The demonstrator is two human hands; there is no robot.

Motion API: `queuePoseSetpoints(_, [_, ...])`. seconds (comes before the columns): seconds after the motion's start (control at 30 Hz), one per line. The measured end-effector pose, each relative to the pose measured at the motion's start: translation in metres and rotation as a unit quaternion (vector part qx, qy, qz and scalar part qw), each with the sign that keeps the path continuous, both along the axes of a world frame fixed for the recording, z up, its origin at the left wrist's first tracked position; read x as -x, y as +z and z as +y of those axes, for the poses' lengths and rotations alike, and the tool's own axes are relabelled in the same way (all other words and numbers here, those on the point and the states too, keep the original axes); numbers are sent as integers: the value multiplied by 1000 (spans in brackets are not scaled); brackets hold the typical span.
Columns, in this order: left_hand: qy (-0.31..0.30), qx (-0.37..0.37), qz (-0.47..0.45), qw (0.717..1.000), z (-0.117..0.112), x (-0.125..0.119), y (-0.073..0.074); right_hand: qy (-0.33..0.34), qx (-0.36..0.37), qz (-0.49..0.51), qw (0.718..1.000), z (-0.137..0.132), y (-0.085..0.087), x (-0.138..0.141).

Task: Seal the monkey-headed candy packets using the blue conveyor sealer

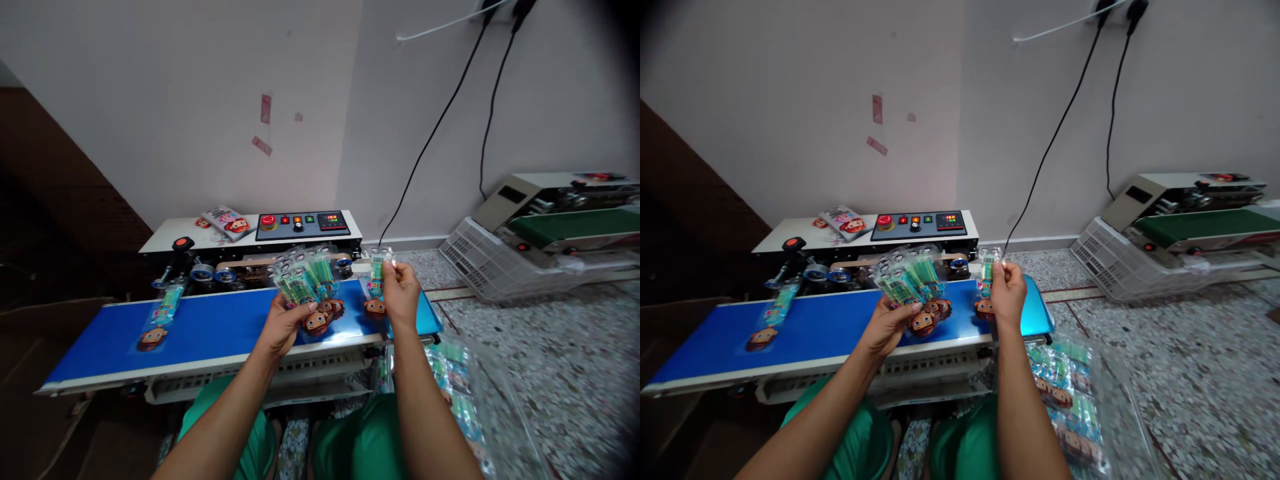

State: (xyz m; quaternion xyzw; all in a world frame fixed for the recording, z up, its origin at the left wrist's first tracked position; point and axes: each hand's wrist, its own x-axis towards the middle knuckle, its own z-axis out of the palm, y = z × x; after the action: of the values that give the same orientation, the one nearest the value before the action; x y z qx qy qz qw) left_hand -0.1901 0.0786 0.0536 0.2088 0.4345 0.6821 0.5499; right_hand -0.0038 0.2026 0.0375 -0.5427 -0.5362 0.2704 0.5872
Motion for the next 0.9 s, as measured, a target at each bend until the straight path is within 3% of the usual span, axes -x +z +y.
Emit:
queuePoseSetpoints(0.17, [4, -8, 7, 1000, 0, 2, 1, -44, 76, -250, 964, 13, -20, -8])
queuePoseSetpoints(0.37, [-11, -8, 8, 1000, -1, 2, -2, 4, 97, -312, 945, 20, -25, 18])
queuePoseSetpoints(0.5, [-12, 0, 6, 1000, 0, 2, -6, 40, 33, -230, 972, 7, -8, 32])
queuePoseSetpoints(0.57, [-11, 0, 6, 1000, 1, 2, -6, 132, 15, -112, 985, -7, 6, 38])
queuePoseSetpoints(0.63, [-10, -6, 8, 1000, 2, 1, -6, 258, 18, 2, 966, -23, 19, 44])
queuePoseSetpoints(0.67, [-12, -10, 8, 1000, 2, 0, -5, 289, 14, 35, 957, -30, 23, 47])
queuePoseSetpoints(0.73, [-14, -16, 6, 1000, 1, -2, -4, 289, -13, 61, 955, -42, 28, 53])
queuePoseSetpoints(0.9, [-31, -26, -5, 999, 0, -7, 1, 206, -108, 66, 970, -53, 27, 63])
